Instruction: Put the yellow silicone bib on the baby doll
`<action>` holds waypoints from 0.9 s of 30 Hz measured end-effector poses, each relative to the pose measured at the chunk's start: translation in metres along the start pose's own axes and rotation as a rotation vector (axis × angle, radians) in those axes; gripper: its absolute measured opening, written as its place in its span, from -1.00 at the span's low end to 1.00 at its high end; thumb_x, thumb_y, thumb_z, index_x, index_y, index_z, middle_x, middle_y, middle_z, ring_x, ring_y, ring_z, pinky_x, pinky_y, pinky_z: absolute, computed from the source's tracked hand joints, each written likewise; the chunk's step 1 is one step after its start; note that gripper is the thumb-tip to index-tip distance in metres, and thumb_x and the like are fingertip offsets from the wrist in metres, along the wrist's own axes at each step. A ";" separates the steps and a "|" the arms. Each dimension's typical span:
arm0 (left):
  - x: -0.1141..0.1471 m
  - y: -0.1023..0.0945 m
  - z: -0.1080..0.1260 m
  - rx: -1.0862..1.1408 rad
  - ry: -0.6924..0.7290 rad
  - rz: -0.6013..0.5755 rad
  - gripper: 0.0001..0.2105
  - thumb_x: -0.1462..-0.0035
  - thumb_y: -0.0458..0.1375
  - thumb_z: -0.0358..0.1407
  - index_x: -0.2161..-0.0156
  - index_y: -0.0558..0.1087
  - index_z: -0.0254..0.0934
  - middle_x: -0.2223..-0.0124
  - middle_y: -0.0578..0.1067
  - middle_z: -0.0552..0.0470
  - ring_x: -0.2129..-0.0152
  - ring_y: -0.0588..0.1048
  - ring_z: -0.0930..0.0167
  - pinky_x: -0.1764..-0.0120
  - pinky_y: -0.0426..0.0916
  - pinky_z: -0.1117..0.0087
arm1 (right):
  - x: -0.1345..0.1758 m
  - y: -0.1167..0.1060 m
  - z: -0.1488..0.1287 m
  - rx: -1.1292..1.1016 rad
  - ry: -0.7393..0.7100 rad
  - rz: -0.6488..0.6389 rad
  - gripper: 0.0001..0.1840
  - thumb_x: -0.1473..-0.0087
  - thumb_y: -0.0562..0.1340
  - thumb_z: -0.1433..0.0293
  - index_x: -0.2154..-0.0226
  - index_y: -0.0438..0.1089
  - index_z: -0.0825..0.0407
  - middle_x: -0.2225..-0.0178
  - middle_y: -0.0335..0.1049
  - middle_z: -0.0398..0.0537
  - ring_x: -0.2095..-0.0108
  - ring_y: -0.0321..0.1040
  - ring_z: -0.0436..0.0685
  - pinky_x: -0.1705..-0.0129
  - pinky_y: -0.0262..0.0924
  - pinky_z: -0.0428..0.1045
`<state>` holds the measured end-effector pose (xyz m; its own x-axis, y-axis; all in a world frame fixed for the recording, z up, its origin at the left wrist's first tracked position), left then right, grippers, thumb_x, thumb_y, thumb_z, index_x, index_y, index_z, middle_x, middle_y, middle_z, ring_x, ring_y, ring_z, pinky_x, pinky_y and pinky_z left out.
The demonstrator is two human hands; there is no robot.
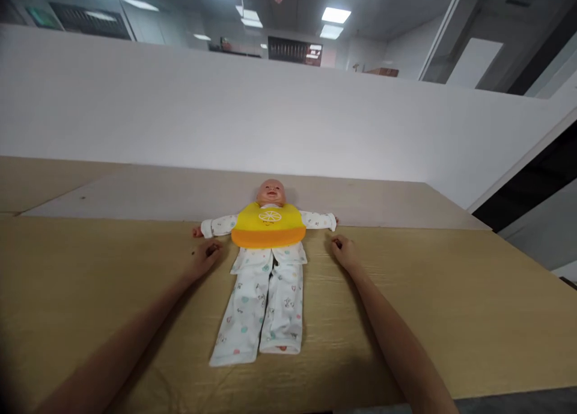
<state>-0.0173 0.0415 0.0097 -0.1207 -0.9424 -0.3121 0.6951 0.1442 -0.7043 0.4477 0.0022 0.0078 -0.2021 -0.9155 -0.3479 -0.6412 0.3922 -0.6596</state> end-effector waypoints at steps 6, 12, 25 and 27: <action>0.000 -0.002 0.003 0.059 -0.048 -0.037 -0.79 0.04 0.01 -0.27 0.34 0.41 -0.32 0.52 0.34 0.10 0.53 0.29 0.44 0.37 0.19 0.41 | 0.003 0.003 -0.010 0.131 -0.038 -0.045 -0.57 0.03 0.03 0.17 0.33 0.44 0.14 0.60 0.31 -0.07 0.58 0.13 0.01 0.42 0.04 -0.05; 0.001 0.002 0.002 0.002 -0.071 -0.077 -0.80 0.04 0.03 -0.26 0.34 0.43 -0.30 0.51 0.37 0.10 0.53 0.33 0.43 0.38 0.19 0.42 | 0.002 0.005 -0.014 0.133 -0.061 -0.070 -0.58 0.08 0.02 0.19 0.37 0.42 0.14 0.62 0.28 -0.07 0.58 0.13 0.02 0.42 0.07 -0.05; 0.012 0.005 0.009 -0.221 -0.010 -0.119 -0.76 -0.12 -0.01 -0.31 0.21 0.48 -0.31 0.30 0.55 -0.03 0.40 0.44 0.37 0.29 0.27 0.37 | 0.006 0.009 -0.008 0.268 -0.147 -0.093 -0.53 -0.04 0.01 0.16 0.26 0.46 0.13 0.48 0.44 0.01 0.50 0.30 0.08 0.38 0.12 -0.04; 0.012 0.006 0.010 -0.251 -0.018 -0.126 -0.75 -0.12 -0.01 -0.30 0.21 0.48 -0.30 0.29 0.55 -0.04 0.39 0.46 0.35 0.29 0.29 0.35 | 0.007 0.006 -0.009 0.237 -0.148 -0.076 -0.51 -0.05 0.01 0.14 0.28 0.46 0.14 0.50 0.43 0.02 0.51 0.29 0.07 0.40 0.13 -0.05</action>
<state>-0.0081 0.0276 0.0082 -0.1812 -0.9625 -0.2019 0.4781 0.0932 -0.8733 0.4357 -0.0024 0.0071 -0.0384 -0.9268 -0.3735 -0.4561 0.3488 -0.8187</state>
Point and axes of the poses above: each hand's wrist, its own x-axis away from the middle knuckle, its own y-axis out of the palm, z = x × y, the point moved 8 cm from there along -x, towards the middle knuckle
